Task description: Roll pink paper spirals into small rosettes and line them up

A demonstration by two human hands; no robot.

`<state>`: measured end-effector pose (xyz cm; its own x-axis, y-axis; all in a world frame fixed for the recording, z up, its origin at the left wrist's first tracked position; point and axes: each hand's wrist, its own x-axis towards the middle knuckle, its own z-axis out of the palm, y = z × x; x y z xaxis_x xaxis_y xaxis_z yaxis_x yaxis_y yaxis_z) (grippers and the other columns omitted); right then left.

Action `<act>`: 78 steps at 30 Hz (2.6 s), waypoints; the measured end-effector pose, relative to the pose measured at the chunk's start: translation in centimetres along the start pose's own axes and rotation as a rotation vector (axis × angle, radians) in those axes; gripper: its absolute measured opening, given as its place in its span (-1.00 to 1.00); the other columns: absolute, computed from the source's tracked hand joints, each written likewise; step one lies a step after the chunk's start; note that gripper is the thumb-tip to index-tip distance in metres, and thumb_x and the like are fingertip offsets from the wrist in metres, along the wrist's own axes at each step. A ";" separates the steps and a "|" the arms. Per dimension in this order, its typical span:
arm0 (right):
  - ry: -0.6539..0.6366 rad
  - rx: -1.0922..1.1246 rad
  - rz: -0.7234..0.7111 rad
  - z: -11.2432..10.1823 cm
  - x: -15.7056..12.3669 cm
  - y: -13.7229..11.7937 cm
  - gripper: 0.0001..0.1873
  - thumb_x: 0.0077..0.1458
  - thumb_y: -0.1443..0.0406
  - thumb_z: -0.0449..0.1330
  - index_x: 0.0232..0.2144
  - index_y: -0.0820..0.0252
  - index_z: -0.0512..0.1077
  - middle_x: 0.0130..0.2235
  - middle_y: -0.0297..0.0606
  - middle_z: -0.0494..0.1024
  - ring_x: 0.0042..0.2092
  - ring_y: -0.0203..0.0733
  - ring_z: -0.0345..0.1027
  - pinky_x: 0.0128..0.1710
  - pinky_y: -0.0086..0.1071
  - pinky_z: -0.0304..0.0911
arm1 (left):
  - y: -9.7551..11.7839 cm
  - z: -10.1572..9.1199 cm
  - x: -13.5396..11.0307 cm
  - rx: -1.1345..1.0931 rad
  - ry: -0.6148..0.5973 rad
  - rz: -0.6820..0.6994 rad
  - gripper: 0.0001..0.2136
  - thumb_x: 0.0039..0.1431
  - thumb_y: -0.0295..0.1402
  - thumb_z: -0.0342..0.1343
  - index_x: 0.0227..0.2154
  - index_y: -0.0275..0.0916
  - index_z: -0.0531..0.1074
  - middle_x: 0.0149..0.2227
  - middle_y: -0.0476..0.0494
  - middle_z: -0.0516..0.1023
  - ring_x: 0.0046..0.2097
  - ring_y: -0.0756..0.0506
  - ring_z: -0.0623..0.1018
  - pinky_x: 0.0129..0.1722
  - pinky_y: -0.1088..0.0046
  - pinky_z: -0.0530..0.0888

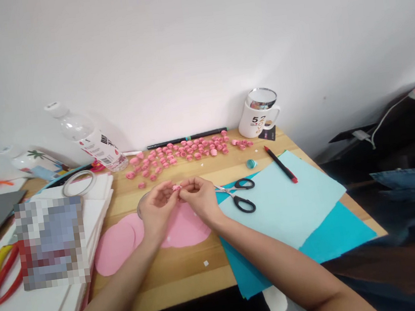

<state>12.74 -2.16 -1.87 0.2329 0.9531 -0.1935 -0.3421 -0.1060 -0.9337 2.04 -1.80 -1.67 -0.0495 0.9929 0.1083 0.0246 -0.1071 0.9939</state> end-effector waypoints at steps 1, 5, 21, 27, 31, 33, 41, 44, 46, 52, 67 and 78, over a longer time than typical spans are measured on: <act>-0.008 -0.008 -0.003 0.0 0.0 0.0 -0.85 -0.34 0.38 0.23 -0.55 0.24 0.39 -0.61 -0.42 0.45 -0.56 -0.34 0.36 -0.48 -0.42 0.36 | 0.0 0.0 0.0 -0.004 0.005 -0.001 -0.72 -0.12 -0.38 0.22 -0.27 -0.28 0.44 -0.38 -0.10 0.54 -0.34 -0.01 0.52 -0.30 0.48 0.47; -0.040 -0.080 -0.048 0.0 -0.2 -0.1 -0.86 -0.31 0.37 0.23 -0.53 0.25 0.41 -0.58 -0.38 0.47 -0.54 -0.34 0.36 -0.46 -0.44 0.34 | -0.2 -0.1 0.1 -0.017 0.014 -0.031 -0.70 -0.12 -0.39 0.20 -0.23 -0.27 0.43 -0.38 -0.09 0.52 -0.32 -0.02 0.52 -0.28 0.47 0.45; -0.025 -0.192 -0.093 0.0 -0.3 -0.1 -0.89 -0.29 0.36 0.20 -0.55 0.23 0.43 -0.57 -0.35 0.49 -0.53 -0.32 0.34 -0.48 -0.45 0.29 | -0.4 -0.1 0.1 0.087 -0.026 0.004 -0.71 -0.08 -0.42 0.14 -0.22 -0.27 0.41 -0.33 -0.13 0.49 -0.28 -0.04 0.50 -0.24 0.44 0.44; -0.062 -0.187 -0.093 0.1 -0.5 0.0 -0.88 -0.26 0.33 0.22 -0.53 0.24 0.43 -0.57 -0.34 0.49 -0.53 -0.30 0.36 -0.48 -0.43 0.32 | -0.3 -0.3 0.0 0.240 0.025 0.114 -0.89 -0.02 -0.40 0.11 -0.39 -0.24 0.46 -0.38 -0.10 0.50 -0.36 -0.02 0.48 -0.32 0.46 0.42; -0.042 -0.158 -0.061 0.0 -0.3 -0.2 -0.89 -0.29 0.36 0.21 -0.54 0.24 0.43 -0.58 -0.36 0.49 -0.53 -0.32 0.36 -0.46 -0.42 0.33 | -0.5 -0.3 0.0 0.165 -0.029 0.055 -0.75 -0.04 -0.40 0.13 -0.23 -0.25 0.42 -0.30 -0.15 0.51 -0.28 -0.05 0.50 -0.26 0.43 0.44; -0.026 -0.141 -0.048 0.0 -0.3 -0.3 -0.88 -0.31 0.37 0.20 -0.54 0.24 0.43 -0.55 -0.36 0.50 -0.51 -0.30 0.38 -0.43 -0.41 0.34 | -0.7 -0.3 0.1 0.139 -0.053 0.026 -0.69 -0.07 -0.41 0.14 -0.18 -0.27 0.39 -0.27 -0.17 0.51 -0.25 -0.06 0.51 -0.23 0.41 0.45; -0.026 -0.136 -0.039 0.0 -0.4 -0.6 -0.88 -0.32 0.37 0.21 -0.56 0.24 0.42 -0.60 -0.39 0.47 -0.54 -0.31 0.37 -0.44 -0.42 0.33 | 0.0 -0.4 0.3 0.175 -0.026 0.008 -0.80 -0.08 -0.38 0.16 -0.32 -0.26 0.50 -0.41 -0.09 0.54 -0.38 -0.03 0.51 -0.37 0.49 0.47; -0.034 -0.119 -0.042 0.0 -0.4 -0.6 -0.88 -0.33 0.37 0.22 -0.56 0.24 0.42 -0.60 -0.39 0.47 -0.54 -0.33 0.36 -0.44 -0.42 0.34 | 0.6 -0.5 0.4 0.178 -0.042 0.009 -0.84 -0.10 -0.39 0.18 -0.38 -0.24 0.54 -0.42 -0.08 0.58 -0.39 -0.03 0.53 -0.39 0.50 0.48; -0.041 -0.116 -0.049 0.0 -0.4 -0.6 -0.88 -0.32 0.37 0.23 -0.56 0.24 0.42 -0.60 -0.38 0.47 -0.55 -0.33 0.36 -0.45 -0.43 0.34 | 0.8 -0.6 0.4 0.181 -0.041 0.028 -0.86 -0.12 -0.40 0.18 -0.41 -0.22 0.56 -0.44 -0.07 0.59 -0.40 -0.04 0.54 -0.41 0.50 0.49; -0.069 -0.215 -0.117 -0.3 -0.3 -0.5 -0.86 -0.26 0.30 0.26 -0.52 0.24 0.44 -0.56 -0.31 0.51 -0.50 -0.26 0.40 -0.46 -0.41 0.34 | 0.9 -0.8 0.4 0.244 -0.039 0.165 -0.86 -0.08 -0.43 0.17 -0.42 -0.17 0.59 -0.45 -0.06 0.60 -0.42 -0.04 0.53 -0.42 0.49 0.48; -0.095 -0.436 -0.262 -1.7 1.4 -1.8 -0.89 -0.18 0.31 0.20 -0.50 0.22 0.47 -0.52 -0.31 0.50 -0.49 -0.27 0.38 -0.42 -0.36 0.33 | -0.4 -1.7 1.4 0.162 0.144 0.141 -0.76 0.01 -0.28 0.13 -0.26 -0.23 0.54 -0.34 -0.12 0.58 -0.43 -0.01 0.53 -0.41 0.47 0.48; -0.654 -1.112 -0.690 0.0 0.0 0.3 -0.82 0.12 0.34 0.06 -0.33 0.11 0.47 -0.16 -0.19 0.41 -0.12 -0.12 0.26 -0.12 -0.22 0.21 | 0.0 -2.7 2.2 0.368 0.296 0.220 -0.76 0.09 -0.30 0.06 -0.21 -0.22 0.52 -0.34 -0.13 0.56 -0.42 -0.02 0.52 -0.35 0.46 0.43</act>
<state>12.64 -2.21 -2.19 -0.4938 0.8284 0.2643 0.5989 0.5444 -0.5874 -0.81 0.26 -1.35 -0.2829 0.8858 0.3678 0.4129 -0.2337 0.8803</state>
